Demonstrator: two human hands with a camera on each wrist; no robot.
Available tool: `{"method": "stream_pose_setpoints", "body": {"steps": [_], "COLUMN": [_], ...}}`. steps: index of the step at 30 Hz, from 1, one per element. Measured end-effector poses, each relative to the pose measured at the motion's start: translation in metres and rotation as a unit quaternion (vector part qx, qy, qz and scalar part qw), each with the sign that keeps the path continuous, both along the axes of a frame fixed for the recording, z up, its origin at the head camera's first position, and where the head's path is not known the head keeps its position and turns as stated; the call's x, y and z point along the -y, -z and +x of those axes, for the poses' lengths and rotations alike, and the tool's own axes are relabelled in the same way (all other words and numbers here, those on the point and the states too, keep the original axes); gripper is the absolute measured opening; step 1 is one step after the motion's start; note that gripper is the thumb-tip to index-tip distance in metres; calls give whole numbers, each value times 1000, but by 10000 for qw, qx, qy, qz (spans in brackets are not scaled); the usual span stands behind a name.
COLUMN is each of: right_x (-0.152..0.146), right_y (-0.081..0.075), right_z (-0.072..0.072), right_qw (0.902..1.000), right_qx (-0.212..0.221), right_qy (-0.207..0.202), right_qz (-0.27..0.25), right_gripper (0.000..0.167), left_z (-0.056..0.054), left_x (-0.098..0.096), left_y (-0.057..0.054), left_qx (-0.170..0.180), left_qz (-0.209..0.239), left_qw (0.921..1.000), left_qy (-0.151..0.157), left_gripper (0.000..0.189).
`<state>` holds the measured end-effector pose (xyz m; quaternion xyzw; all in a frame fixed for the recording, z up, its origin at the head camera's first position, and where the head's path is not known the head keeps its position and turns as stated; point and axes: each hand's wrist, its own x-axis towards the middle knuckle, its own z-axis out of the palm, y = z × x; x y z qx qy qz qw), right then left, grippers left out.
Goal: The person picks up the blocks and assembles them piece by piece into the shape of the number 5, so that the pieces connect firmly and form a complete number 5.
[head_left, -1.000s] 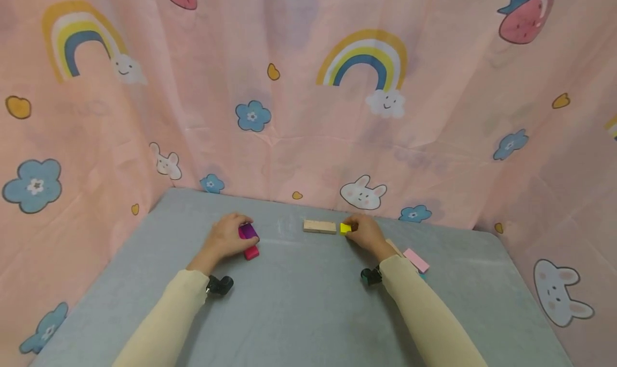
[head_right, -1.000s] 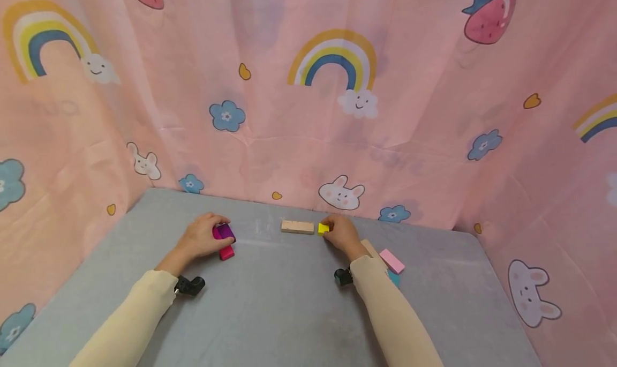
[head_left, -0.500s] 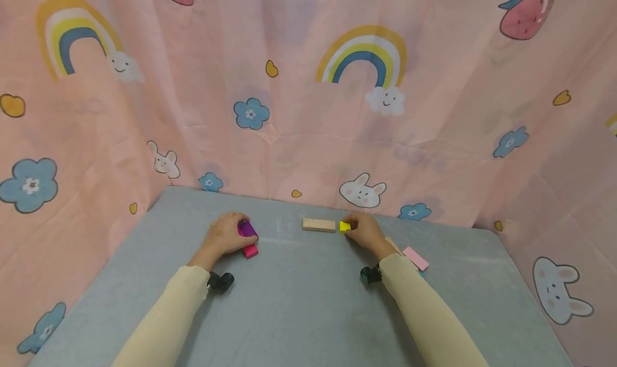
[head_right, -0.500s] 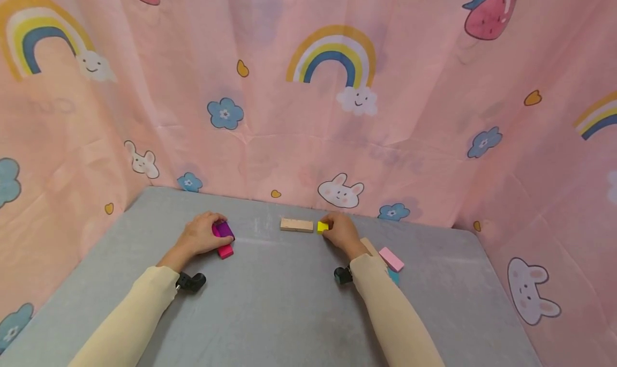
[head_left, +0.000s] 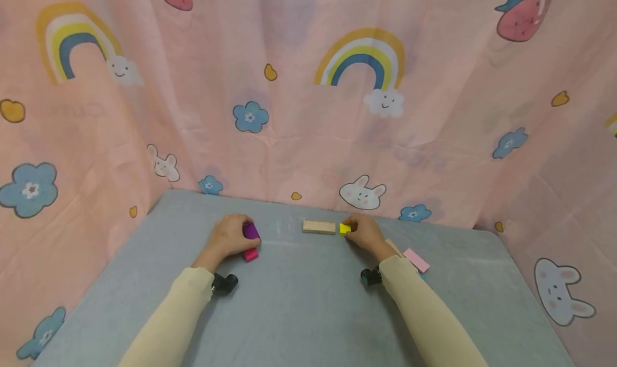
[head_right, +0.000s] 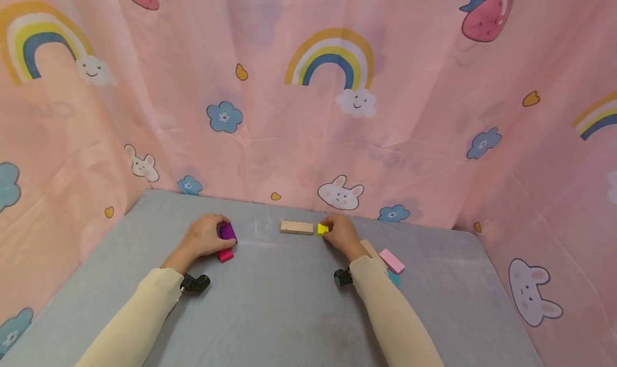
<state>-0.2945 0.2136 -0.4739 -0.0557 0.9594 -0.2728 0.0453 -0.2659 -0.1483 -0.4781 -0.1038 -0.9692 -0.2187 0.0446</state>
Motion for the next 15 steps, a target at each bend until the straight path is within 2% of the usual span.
{"method": "stream_pose_setpoints", "body": {"steps": [7,15], "right_x": [1,2], "right_y": [-1,-2], "right_z": [0,2], "right_qw": [10000,10000], "right_qx": [50,-23], "right_qy": [55,15], "right_qz": [44,89], "right_gripper": [30,30], "left_z": [-2,-8], "left_x": [-17,-40], "left_y": [-4,-6], "left_qx": [-71,277], "left_qz": [156,449], "left_qw": [9990,9964], "left_qy": [410,667], "left_gripper": [54,58]}}
